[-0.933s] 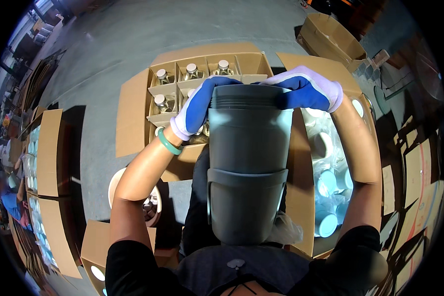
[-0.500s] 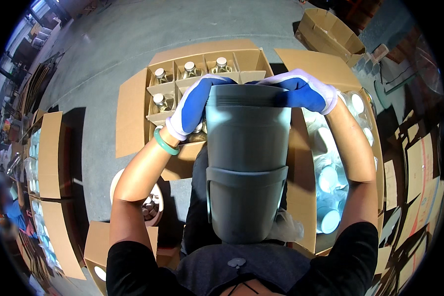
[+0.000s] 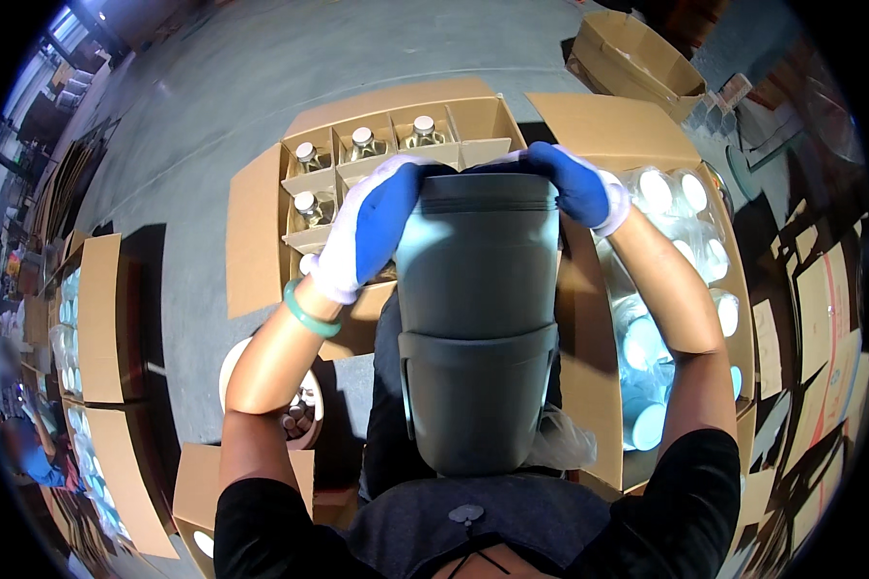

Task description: The person places circular lids and other components onto large containers, wraps the containers in plastic bags, and places them into cardboard boxes.

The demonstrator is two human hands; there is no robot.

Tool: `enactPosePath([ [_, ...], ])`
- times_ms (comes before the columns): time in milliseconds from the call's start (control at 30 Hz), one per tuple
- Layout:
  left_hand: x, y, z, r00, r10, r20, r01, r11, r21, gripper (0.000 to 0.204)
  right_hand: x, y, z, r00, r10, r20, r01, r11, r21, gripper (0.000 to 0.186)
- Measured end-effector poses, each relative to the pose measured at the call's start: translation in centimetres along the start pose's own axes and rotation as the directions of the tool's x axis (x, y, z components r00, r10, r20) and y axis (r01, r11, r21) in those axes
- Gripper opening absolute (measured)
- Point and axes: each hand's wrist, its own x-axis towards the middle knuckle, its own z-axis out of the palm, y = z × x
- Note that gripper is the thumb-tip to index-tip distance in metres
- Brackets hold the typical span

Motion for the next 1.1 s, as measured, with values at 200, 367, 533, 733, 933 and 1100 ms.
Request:
enactPosePath([
  [200, 0.7, 2.6, 0.1, 0.893, -0.432, 0.126, 0.447, 0.818, -0.362, 0.043, -0.6, 2.5, 1.4, 0.974, 0.224, 0.034, -0.16, 0.575, 0.802, 0.041],
  [367, -2.6, -5.9, 0.4, 0.948, -0.312, 0.069, 0.314, 0.868, -0.384, 0.054, 0.2, -6.3, 4.0, 0.971, -0.138, -0.196, 0.199, 0.92, 0.339, 0.049],
  [533, -0.7, -2.9, 1.6, 0.988, -0.155, 0.005, 0.137, 0.855, -0.5, 0.062, -2.2, -0.1, 2.5, 0.971, 0.178, -0.161, -0.067, 0.845, 0.53, 0.048],
  [733, 0.1, -2.0, 1.7, 0.975, -0.196, -0.108, 0.039, 0.623, -0.781, 0.058, -2.8, -0.5, 1.9, 0.943, 0.254, -0.214, -0.09, 0.816, 0.571, 0.045],
  [933, -1.5, -4.0, 1.8, 0.845, -0.532, 0.061, 0.426, 0.599, -0.678, 0.055, -2.9, -3.9, 2.4, 0.908, -0.172, -0.383, 0.236, 0.963, 0.128, 0.037],
  [1100, -0.9, -1.4, 1.2, 0.885, -0.455, 0.098, 0.441, 0.751, -0.491, 0.067, -3.1, -3.9, 3.7, 0.956, 0.059, -0.287, 0.063, 0.914, 0.4, 0.046],
])
